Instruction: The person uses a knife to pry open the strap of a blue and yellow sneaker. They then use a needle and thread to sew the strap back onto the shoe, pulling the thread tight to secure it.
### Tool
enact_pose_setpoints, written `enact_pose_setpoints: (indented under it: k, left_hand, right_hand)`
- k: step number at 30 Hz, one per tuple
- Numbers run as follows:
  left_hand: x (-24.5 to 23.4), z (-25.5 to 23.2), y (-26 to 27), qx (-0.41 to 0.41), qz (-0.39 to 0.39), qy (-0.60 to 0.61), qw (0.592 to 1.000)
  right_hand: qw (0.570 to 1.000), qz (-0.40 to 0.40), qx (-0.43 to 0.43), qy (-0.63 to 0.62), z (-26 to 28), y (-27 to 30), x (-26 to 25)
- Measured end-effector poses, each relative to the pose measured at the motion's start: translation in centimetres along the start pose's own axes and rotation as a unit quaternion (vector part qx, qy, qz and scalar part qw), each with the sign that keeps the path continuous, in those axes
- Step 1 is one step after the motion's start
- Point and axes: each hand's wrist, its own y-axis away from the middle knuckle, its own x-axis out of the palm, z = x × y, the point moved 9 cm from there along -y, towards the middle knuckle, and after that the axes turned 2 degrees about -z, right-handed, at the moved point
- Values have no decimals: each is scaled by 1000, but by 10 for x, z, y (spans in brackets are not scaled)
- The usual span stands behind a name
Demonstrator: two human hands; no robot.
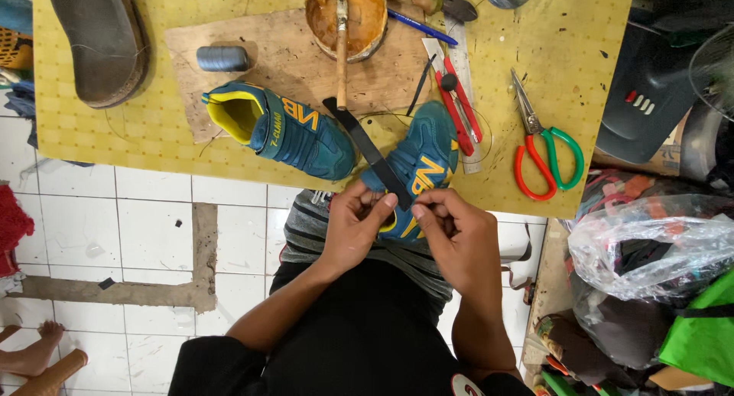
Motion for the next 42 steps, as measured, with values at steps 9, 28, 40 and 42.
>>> enact_pose_setpoints:
  k: [9,28,40,42]
  left_hand:
    - [-1,-3,-7,-48,85,67,993]
    - [4,3,-17,-138,151,142,969]
    - [-1,0,-16,-142,118,147,972]
    - [-4,3,-14,-141,108,157,971]
  right_hand:
    - [996,9,-14,86,8,1,0]
    - [960,8,77,-268,-67,1,26]
    - [951,15,51,-305,-57,-2,31]
    - [955,18,42,-293,-52,-3,31]
